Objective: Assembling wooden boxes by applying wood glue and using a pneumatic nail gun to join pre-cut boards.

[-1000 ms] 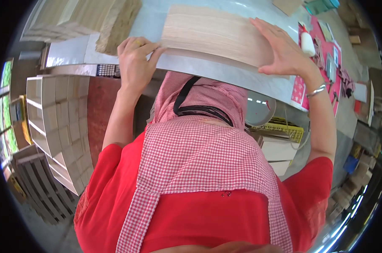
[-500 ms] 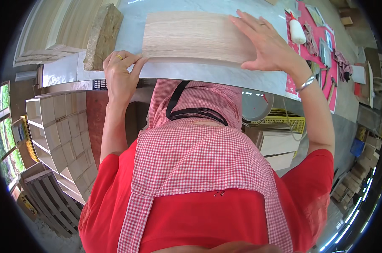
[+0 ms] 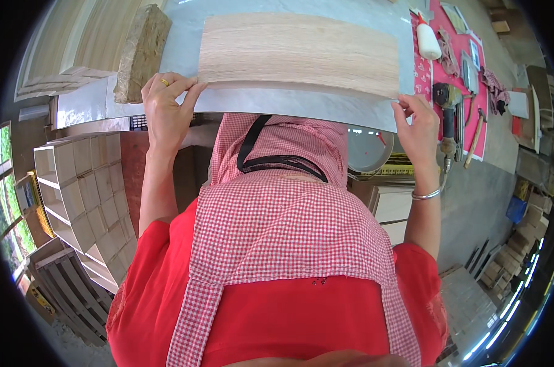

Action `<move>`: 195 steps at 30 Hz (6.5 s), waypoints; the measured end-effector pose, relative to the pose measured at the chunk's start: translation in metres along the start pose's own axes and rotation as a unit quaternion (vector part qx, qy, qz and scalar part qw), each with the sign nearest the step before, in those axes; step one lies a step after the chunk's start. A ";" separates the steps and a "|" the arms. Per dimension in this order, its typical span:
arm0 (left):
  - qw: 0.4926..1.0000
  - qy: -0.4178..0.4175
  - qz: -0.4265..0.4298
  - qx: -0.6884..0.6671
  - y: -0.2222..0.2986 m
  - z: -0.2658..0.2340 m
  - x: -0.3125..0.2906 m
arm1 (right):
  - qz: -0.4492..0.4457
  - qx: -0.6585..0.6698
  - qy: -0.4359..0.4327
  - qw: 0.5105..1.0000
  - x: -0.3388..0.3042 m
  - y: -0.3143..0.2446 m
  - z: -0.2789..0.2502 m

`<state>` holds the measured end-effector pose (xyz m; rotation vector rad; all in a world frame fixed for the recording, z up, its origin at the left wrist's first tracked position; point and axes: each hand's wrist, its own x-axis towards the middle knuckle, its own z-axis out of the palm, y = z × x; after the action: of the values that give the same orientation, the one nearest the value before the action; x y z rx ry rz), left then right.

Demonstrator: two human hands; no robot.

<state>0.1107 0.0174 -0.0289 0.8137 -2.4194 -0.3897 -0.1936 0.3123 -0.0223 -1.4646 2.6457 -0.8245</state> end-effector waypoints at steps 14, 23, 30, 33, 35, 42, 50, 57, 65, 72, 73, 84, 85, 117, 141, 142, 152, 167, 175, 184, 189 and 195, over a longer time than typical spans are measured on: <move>1.000 0.004 0.004 -0.012 -0.005 0.003 -0.006 | 0.019 -0.041 0.007 0.999 0.002 -0.007 0.004; 1.000 -0.008 0.002 -0.006 -0.004 0.005 -0.002 | -0.028 0.042 0.016 0.999 0.005 0.000 0.001; 0.999 0.011 0.048 0.010 -0.009 0.003 -0.002 | -0.055 0.025 0.011 0.998 0.007 0.007 0.004; 0.999 0.011 0.025 -0.028 -0.015 0.005 -0.008 | -0.070 0.031 0.023 0.997 0.005 0.005 0.003; 0.998 0.006 0.009 -0.058 -0.019 0.009 -0.011 | -0.059 0.026 0.031 0.997 0.002 0.003 0.005; 0.999 -0.030 -0.024 -0.038 -0.020 0.002 -0.013 | 0.054 0.045 0.075 0.995 -0.009 0.031 -0.001; 0.998 -0.044 -0.027 -0.025 0.010 -0.025 0.013 | 0.308 -0.174 0.079 0.932 -0.055 0.148 -0.059; 0.964 -0.115 0.213 -0.111 0.094 0.036 0.070 | 0.207 -0.223 0.024 0.952 -0.046 0.187 -0.040; 0.927 -0.221 0.304 -0.013 0.155 0.119 0.112 | 0.229 -0.238 -0.050 0.942 -0.014 0.183 -0.073; 0.913 -0.304 0.273 -0.009 0.160 0.124 0.118 | 0.297 -0.007 -0.106 0.949 -0.010 0.065 -0.118; 0.916 -0.296 0.271 -0.014 0.160 0.126 0.117 | 0.300 0.008 -0.101 0.949 -0.014 0.057 -0.120; 0.930 -0.257 0.262 -0.032 0.161 0.135 0.112 | 0.215 0.126 -0.091 0.964 -0.005 -0.027 -0.115; 0.927 -0.269 0.260 -0.033 0.161 0.133 0.112 | 0.222 0.127 -0.100 0.961 -0.003 -0.029 -0.115; 0.936 -0.213 0.279 0.030 0.021 0.020 0.092 | 0.182 0.059 -0.141 0.971 0.013 -0.080 -0.084; 0.956 -0.179 0.231 0.028 0.045 0.035 0.078 | 0.052 -0.013 -0.103 0.993 0.026 -0.106 -0.067; 0.960 -0.113 0.253 0.037 0.038 0.036 0.073 | -0.010 -0.034 -0.084 0.996 0.028 -0.109 -0.064; 0.945 -0.206 0.254 -0.012 0.006 0.031 0.084 | 0.118 0.103 -0.189 0.969 0.042 -0.163 -0.034; 0.919 -0.252 0.253 -0.170 0.000 0.024 0.091 | 0.125 0.095 -0.233 0.960 0.044 -0.179 -0.017; 0.958 -0.105 0.249 0.091 0.005 0.012 0.061 | 0.089 0.074 -0.226 0.967 0.044 -0.190 -0.016; 0.986 -0.108 0.065 -0.109 0.029 -0.003 -0.062 | 0.273 0.210 -0.117 0.931 0.020 -0.146 -0.046; 0.879 -0.236 0.186 -0.370 0.069 0.054 -0.027 | 0.167 0.080 -0.029 0.982 -0.002 -0.102 -0.067; 0.983 0.118 0.066 -0.126 0.016 0.129 0.116 | 0.271 0.088 -0.039 0.958 -0.037 -0.091 -0.096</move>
<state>-0.0486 -0.0308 -0.0785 0.5513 -2.1359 -0.5063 -0.1255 0.3457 0.0925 -0.6566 2.6206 -0.8827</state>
